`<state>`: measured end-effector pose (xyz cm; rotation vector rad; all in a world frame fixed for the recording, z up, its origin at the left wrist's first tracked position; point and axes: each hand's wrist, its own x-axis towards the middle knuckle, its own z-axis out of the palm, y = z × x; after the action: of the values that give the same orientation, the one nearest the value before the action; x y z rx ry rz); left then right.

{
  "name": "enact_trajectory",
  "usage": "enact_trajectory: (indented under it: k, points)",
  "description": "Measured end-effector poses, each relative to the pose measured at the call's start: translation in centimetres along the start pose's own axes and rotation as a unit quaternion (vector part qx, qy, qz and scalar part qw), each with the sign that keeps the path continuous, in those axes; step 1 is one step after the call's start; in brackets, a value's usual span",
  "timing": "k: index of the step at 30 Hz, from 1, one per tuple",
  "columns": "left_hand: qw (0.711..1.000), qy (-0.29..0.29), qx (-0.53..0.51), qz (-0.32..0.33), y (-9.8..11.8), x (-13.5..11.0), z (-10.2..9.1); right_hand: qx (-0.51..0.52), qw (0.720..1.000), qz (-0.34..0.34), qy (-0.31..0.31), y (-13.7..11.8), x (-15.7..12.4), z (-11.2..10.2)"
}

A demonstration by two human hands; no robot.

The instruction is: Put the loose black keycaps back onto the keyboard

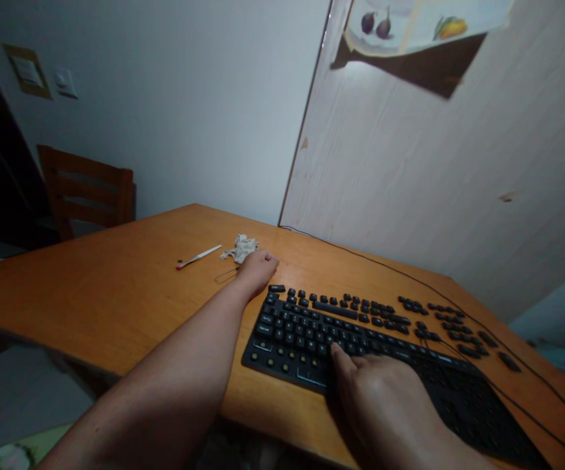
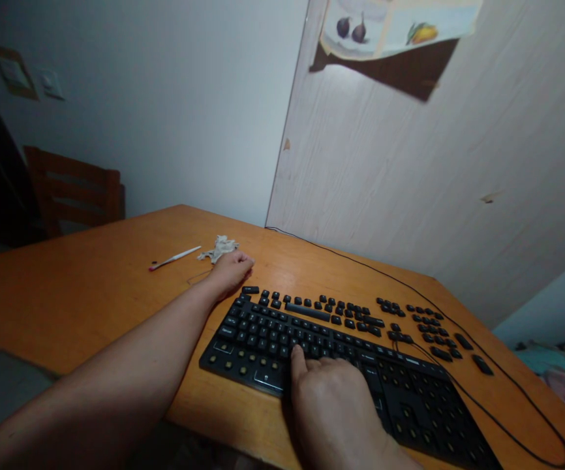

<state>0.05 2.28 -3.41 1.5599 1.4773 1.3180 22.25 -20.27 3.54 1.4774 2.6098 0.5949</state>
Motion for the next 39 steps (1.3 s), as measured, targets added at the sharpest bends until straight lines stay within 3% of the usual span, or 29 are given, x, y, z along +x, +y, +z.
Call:
enact_trajectory:
  k: [5, 17, 24, 29, 32, 39]
  points:
    - [1.000, 0.000, 0.003, 0.006, -0.3, 0.1, 0.1, -0.011, 1.000, 0.002, 0.013, -0.3, -0.9, 1.1]
    - [1.000, 0.002, 0.007, 0.008, -0.2, 0.2, 0.0, -0.044, 0.999, -0.001, 0.015, -0.8, -0.6, 1.2]
    - [1.000, 0.007, -0.011, 0.015, -0.4, 0.2, 0.2, 0.057, 0.998, 0.023, 0.018, 0.1, -1.1, 0.7]
    - [1.000, -0.001, -0.006, 0.013, -0.5, 0.2, 0.1, 0.119, 0.989, 0.061, 0.065, 1.4, -1.9, 0.7]
    - [1.000, -0.004, -0.013, 0.011, -0.4, 0.2, 0.1, 0.145, 0.985, 0.051, 0.079, 1.6, -2.2, 0.8]
    - [0.998, -0.005, -0.056, -0.015, 0.0, 0.1, 0.1, 0.190, 0.981, 0.041, 0.028, 1.5, -1.7, 0.0]
